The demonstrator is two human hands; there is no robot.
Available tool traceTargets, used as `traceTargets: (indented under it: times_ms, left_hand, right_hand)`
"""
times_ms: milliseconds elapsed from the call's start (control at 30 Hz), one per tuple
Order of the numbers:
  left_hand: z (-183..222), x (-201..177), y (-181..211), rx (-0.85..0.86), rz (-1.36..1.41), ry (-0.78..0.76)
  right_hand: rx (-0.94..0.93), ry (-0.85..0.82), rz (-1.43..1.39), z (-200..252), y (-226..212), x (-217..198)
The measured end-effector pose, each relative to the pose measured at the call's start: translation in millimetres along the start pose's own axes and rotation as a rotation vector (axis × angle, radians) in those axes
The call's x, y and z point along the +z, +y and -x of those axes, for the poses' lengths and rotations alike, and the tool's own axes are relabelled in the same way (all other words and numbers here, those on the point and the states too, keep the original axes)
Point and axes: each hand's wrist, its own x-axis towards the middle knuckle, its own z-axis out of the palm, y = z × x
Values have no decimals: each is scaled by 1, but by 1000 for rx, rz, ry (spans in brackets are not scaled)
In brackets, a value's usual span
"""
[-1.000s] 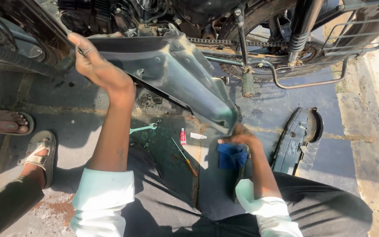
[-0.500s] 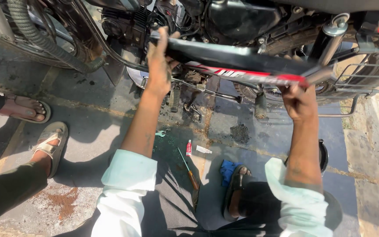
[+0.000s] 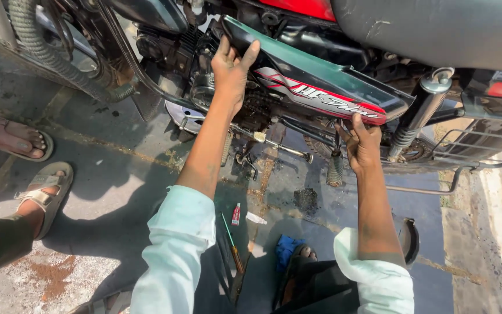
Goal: Repairing and reassembling motorcycle components, including the chain cover and side panel.
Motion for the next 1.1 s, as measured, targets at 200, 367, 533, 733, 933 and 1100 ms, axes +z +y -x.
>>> traceTargets:
  times_ms: [200,367,533,733,933,1100]
  left_hand:
    - [-10,-7,-3,-12,41,-12]
    - [-19,-7,2,51,16,-72]
    - [-23,-10,-1,32,35,-74]
    - [-15,-11,-1,-1,-131,-24]
    - [-19,-18,-7,-95,-116,12]
    - [-17,-7,2,-67,-54,53]
  right_hand:
    - [-10,119,241,-11,-13,15]
    - [-16,162,226,-15,-11,32]
    - [-88,199,250,-33,3,19]
    - [-153,170,193,-48,14,-1]
    - [-220,184,167,-43,18,1]
    - [-283,169,153,-41,20,-1]
